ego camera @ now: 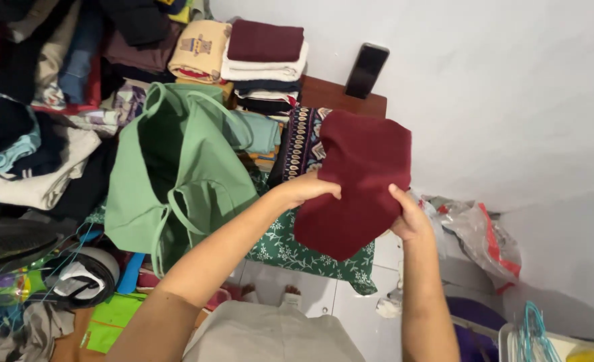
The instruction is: The person packs folded clothes into a green tote bag. They pick up various folded garments from a nearby table and place them one by one into the bag, arranging them to fit.
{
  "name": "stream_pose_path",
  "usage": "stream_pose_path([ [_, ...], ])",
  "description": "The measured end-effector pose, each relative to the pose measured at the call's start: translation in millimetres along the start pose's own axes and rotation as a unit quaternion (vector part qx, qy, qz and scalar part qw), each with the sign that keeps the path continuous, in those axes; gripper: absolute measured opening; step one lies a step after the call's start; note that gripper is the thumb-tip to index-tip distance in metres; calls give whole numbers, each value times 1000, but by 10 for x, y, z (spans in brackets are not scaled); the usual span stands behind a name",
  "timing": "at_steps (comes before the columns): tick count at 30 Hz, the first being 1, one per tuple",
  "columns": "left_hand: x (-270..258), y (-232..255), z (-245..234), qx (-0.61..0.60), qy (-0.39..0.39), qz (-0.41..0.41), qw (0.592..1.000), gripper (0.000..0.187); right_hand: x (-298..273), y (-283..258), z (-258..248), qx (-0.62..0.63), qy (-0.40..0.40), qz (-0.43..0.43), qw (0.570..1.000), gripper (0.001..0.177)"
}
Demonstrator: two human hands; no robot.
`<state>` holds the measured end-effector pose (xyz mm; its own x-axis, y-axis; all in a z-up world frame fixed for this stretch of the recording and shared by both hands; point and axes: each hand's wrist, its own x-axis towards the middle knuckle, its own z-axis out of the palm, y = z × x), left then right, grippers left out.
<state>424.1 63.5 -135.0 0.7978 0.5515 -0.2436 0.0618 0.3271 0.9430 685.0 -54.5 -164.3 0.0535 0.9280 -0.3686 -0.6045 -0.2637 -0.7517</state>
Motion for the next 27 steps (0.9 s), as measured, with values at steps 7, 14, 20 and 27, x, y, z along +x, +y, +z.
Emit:
stream_pose_path([
  [7, 258, -110, 189, 97, -92, 60, 989, 59, -223, -167, 35, -107, 38, -73, 991, 65],
  [14, 415, 199, 462, 174, 21, 184, 967, 76, -416, -273, -168, -198, 67, -157, 965, 64],
  [20, 217, -679, 457, 146, -27, 300, 942, 81, -691, 212, -1014, -641, 40, -162, 749, 54],
  [27, -519, -1996, 365, 207, -142, 178, 952, 85, -1232, 1632, -844, -448, -78, -104, 885, 54],
])
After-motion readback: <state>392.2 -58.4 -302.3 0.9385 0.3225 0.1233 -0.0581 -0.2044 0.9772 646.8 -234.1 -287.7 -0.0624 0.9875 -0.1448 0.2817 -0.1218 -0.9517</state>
